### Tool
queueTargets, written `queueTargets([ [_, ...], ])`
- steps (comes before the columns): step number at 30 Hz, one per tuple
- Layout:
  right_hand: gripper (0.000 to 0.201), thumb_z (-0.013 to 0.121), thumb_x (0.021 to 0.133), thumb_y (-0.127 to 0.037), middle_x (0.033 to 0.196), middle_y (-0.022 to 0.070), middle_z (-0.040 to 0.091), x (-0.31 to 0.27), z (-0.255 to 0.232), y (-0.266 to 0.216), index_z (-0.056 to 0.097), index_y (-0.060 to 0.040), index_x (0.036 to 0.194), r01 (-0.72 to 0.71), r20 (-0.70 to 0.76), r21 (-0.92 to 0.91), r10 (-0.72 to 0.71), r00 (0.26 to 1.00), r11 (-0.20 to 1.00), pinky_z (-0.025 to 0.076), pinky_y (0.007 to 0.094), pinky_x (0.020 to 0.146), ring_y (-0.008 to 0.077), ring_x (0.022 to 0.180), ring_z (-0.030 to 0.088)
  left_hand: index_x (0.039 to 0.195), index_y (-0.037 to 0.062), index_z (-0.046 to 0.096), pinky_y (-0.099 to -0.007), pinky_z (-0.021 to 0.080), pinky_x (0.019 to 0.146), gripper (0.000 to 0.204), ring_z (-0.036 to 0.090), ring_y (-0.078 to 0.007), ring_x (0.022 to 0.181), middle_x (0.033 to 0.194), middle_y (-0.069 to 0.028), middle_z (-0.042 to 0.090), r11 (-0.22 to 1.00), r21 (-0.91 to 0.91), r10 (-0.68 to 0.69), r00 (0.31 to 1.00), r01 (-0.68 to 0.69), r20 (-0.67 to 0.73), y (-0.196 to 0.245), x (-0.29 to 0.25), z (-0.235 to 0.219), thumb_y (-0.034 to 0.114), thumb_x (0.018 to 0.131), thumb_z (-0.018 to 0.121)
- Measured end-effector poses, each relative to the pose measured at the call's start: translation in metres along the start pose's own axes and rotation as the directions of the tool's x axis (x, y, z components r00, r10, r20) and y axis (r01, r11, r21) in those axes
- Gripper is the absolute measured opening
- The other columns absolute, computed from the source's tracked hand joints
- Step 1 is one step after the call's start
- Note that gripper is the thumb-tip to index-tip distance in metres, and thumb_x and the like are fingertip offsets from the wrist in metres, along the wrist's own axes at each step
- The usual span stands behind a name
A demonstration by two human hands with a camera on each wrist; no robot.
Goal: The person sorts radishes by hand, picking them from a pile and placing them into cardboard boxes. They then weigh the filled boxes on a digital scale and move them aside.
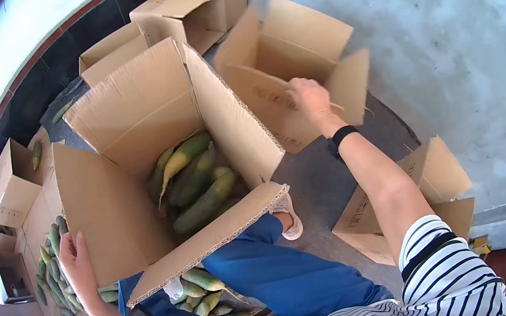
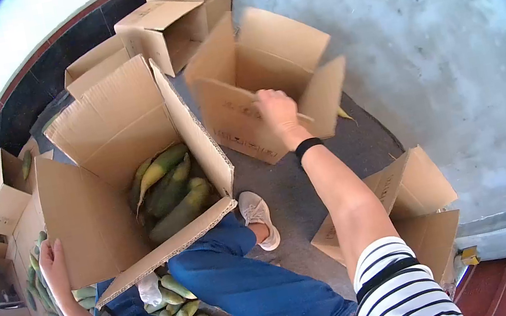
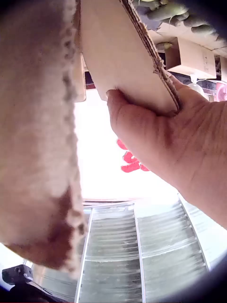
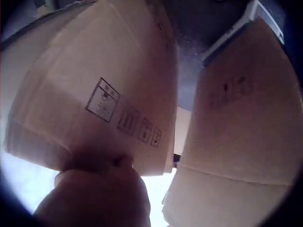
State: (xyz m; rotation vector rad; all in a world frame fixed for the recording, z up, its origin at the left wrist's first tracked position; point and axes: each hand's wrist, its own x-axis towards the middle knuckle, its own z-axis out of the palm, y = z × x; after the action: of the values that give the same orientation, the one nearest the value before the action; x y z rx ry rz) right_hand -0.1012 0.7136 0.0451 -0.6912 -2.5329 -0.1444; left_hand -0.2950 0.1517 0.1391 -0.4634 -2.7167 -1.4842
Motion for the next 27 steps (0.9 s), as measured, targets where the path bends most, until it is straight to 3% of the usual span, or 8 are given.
queueTargets([
  [6, 0.015, 0.063, 0.088, -0.022, 0.091, 0.0073, 0.064, 0.008, 0.0, -0.038, 0.06, -0.0102, 0.095, 0.192, 0.08, 0.077, -0.198, 0.977, 0.978, 0.051, 0.0408, 0.077, 0.0283, 0.089, 0.061, 0.093, -0.0026, 0.055, -0.0225, 0.038, 0.067, 0.019, 0.042, -0.0066, 0.074, 0.076, 0.0001, 0.049, 0.997, 0.066, 0.029, 0.999, -0.031, 0.028, 0.006, -0.001, -0.003, 0.015, 0.098, 0.055],
  [12, 0.017, 0.066, 0.082, -0.017, 0.095, 0.0089, 0.064, -0.025, -0.012, 0.024, 0.063, -0.0087, 0.097, 0.002, 0.175, 0.098, -0.019, 0.984, 0.995, 0.051, 0.0404, 0.081, 0.0296, 0.094, 0.061, 0.092, -0.0017, 0.055, -0.0217, 0.038, 0.068, 0.018, 0.042, -0.0052, 0.074, 0.077, 0.0012, 0.049, 0.998, 0.055, 0.01, 0.999, -0.012, 0.039, 0.01, -0.001, -0.001, 0.015, 0.099, 0.054],
  [19, 0.024, 0.066, 0.089, -0.024, 0.111, 0.0114, 0.062, -0.055, -0.073, 0.021, 0.062, -0.0041, 0.101, 0.056, -0.299, 0.173, -0.002, 0.954, 0.983, 0.05, 0.0381, 0.085, 0.0266, 0.103, 0.06, 0.091, -0.0011, 0.055, -0.0214, 0.037, 0.066, 0.018, 0.042, -0.005, 0.073, 0.076, 0.002, 0.049, 0.997, 0.068, 0.018, 1.0, -0.02, 0.023, 0.009, -0.002, -0.001, 0.015, 0.099, 0.054],
  [21, 0.036, 0.06, 0.094, -0.037, 0.11, 0.01, 0.064, -0.07, -0.069, 0.027, 0.061, -0.002, 0.097, -0.64, 0.396, 0.684, 0.559, 0.728, 0.349, 0.052, 0.0356, 0.08, 0.0208, 0.098, 0.062, 0.091, -0.0011, 0.055, -0.0213, 0.037, 0.066, 0.017, 0.041, -0.0049, 0.073, 0.076, 0.0023, 0.049, 0.998, 0.067, 0.012, 1.0, -0.014, 0.023, 0.008, -0.001, -0.001, 0.015, 0.099, 0.055],
  [22, 0.067, 0.059, 0.09, -0.058, 0.119, 0.0174, 0.059, -0.077, -0.069, 0.03, 0.056, 0.0038, 0.115, -0.721, 0.597, 0.691, 0.522, 0.609, 0.051, 0.054, 0.0355, 0.081, 0.0213, 0.099, 0.063, 0.091, -0.001, 0.055, -0.0211, 0.037, 0.066, 0.017, 0.041, -0.0048, 0.073, 0.076, 0.0027, 0.049, 0.998, 0.065, 0.006, 1.0, -0.008, 0.022, 0.009, -0.001, 0.0, 0.015, 0.098, 0.055],
  [23, 0.067, 0.059, 0.09, -0.058, 0.119, 0.0174, 0.059, -0.078, -0.067, 0.034, 0.056, 0.0038, 0.115, -0.72, 0.596, 0.693, 0.524, 0.608, 0.047, 0.054, 0.0355, 0.081, 0.0213, 0.099, 0.063, 0.091, -0.001, 0.055, -0.0211, 0.037, 0.066, 0.017, 0.041, -0.0048, 0.073, 0.076, 0.0027, 0.049, 0.998, 0.067, 0.01, 1.0, -0.012, 0.024, 0.009, 0.0, 0.001, 0.015, 0.098, 0.055],
  [25, 0.104, 0.058, 0.082, -0.071, 0.134, 0.0289, 0.046, -0.073, -0.064, 0.039, 0.032, 0.0104, 0.14, -0.705, 0.844, 0.508, 0.45, 0.293, -0.494, 0.051, 0.0433, 0.092, 0.034, 0.111, 0.06, 0.091, -0.001, 0.056, -0.0208, 0.037, 0.065, 0.018, 0.041, -0.0043, 0.072, 0.076, 0.0037, 0.049, 0.999, 0.044, 0.006, 1.0, -0.006, 0.008, 0.008, -0.001, 0.001, 0.015, 0.098, 0.056],
  [27, 0.128, 0.061, 0.075, -0.076, 0.146, 0.0346, 0.026, -0.064, -0.055, 0.047, 0.003, 0.0109, 0.148, -0.694, 0.875, 0.478, 0.362, 0.321, -0.538, 0.049, 0.0465, 0.097, 0.0395, 0.122, 0.052, 0.091, -0.0009, 0.056, -0.0208, 0.037, 0.065, 0.018, 0.041, -0.0041, 0.072, 0.076, 0.004, 0.048, 0.999, 0.035, 0.008, 1.0, -0.009, 0.016, 0.009, -0.001, 0.0, 0.015, 0.098, 0.056],
])
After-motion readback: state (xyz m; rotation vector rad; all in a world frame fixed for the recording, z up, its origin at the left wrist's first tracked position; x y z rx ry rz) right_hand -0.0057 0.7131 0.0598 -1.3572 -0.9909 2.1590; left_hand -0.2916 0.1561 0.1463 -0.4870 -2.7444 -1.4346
